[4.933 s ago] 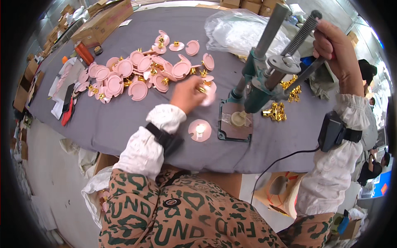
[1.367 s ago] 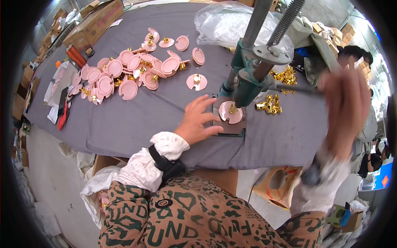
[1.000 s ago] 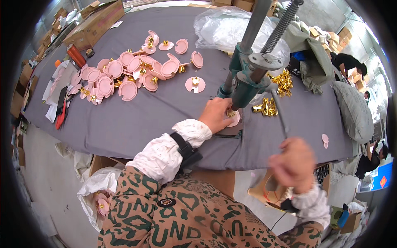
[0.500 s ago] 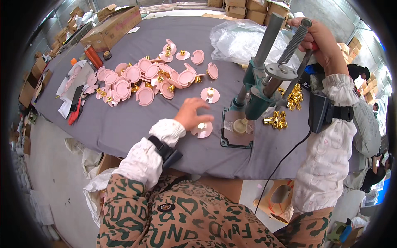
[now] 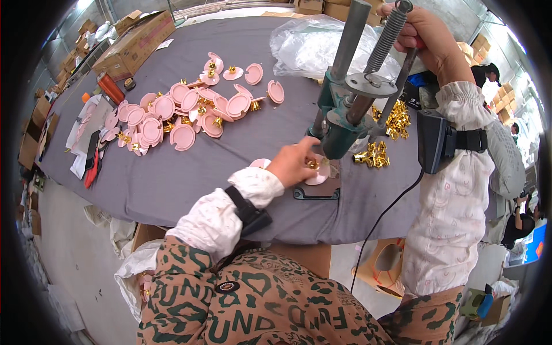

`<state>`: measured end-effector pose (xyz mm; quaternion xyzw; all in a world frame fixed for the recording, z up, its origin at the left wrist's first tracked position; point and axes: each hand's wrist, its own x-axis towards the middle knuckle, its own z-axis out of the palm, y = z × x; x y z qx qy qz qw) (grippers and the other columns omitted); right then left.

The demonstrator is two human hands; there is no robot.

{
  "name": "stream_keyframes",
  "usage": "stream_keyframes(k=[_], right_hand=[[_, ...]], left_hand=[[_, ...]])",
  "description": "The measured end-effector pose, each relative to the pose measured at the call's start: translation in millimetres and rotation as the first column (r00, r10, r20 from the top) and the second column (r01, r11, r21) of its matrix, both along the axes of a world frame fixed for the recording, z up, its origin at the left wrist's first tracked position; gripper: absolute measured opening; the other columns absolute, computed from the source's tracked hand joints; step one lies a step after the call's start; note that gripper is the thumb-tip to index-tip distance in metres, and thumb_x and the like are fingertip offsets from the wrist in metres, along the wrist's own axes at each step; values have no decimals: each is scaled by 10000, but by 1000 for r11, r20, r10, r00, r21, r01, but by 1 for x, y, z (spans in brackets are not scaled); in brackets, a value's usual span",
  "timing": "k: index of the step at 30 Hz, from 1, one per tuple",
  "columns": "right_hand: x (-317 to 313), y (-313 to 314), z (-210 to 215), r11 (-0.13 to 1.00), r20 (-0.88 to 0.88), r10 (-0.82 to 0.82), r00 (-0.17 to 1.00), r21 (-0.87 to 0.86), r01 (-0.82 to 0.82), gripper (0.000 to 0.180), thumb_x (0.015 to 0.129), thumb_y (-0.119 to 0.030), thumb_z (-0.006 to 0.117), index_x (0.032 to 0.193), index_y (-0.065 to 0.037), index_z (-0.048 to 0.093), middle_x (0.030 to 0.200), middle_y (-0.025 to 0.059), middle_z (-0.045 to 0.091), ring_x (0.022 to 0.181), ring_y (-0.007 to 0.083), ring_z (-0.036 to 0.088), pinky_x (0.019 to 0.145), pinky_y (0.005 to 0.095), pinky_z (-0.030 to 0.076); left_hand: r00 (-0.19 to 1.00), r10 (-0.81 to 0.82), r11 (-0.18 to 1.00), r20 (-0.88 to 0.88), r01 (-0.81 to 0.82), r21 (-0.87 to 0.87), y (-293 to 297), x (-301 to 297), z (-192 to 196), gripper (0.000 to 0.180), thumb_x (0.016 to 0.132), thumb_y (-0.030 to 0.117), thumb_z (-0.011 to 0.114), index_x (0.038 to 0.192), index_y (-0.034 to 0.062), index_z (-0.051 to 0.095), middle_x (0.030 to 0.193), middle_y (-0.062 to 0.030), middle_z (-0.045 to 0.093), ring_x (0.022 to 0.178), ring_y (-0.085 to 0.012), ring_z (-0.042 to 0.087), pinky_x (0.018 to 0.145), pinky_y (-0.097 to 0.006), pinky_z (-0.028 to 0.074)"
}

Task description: Attaching gold decorative components to pink plastic discs using a manual press machine.

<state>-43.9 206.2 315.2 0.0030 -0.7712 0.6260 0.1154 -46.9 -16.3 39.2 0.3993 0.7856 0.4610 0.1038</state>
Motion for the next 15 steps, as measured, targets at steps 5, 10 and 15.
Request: stream_keyframes(k=[5,10,15], right_hand=[[3,5,2,999,9,-30,999,17,30,177,896,-107,533,725,-79,568,515,-55,390,413,74,330,455,249,329],[91,-42,-27,928,-315,-225,922,219,301,167,927,-201,547,864,-52,589,519,-89,312,447,16,286,542,218,374],[222,-42,-173,662,-553,175,815,678,318,142,642,-13,685,728,-107,625,583,21,456,534,190,487,625,362,507]], left_hand=[[995,46,999,-89,-48,-20,27,9,0,680,682,133,761,1241,-1,398,919,-170,683,850,-340,653,770,-382,526],[973,147,989,-179,-140,51,-31,4,0,843,647,130,798,1356,39,352,1068,-157,639,1014,-339,570,883,-407,469],[994,101,995,-48,-100,21,-46,7,10,853,655,151,814,1386,92,378,1138,-145,611,1004,-273,588,832,-343,484]])
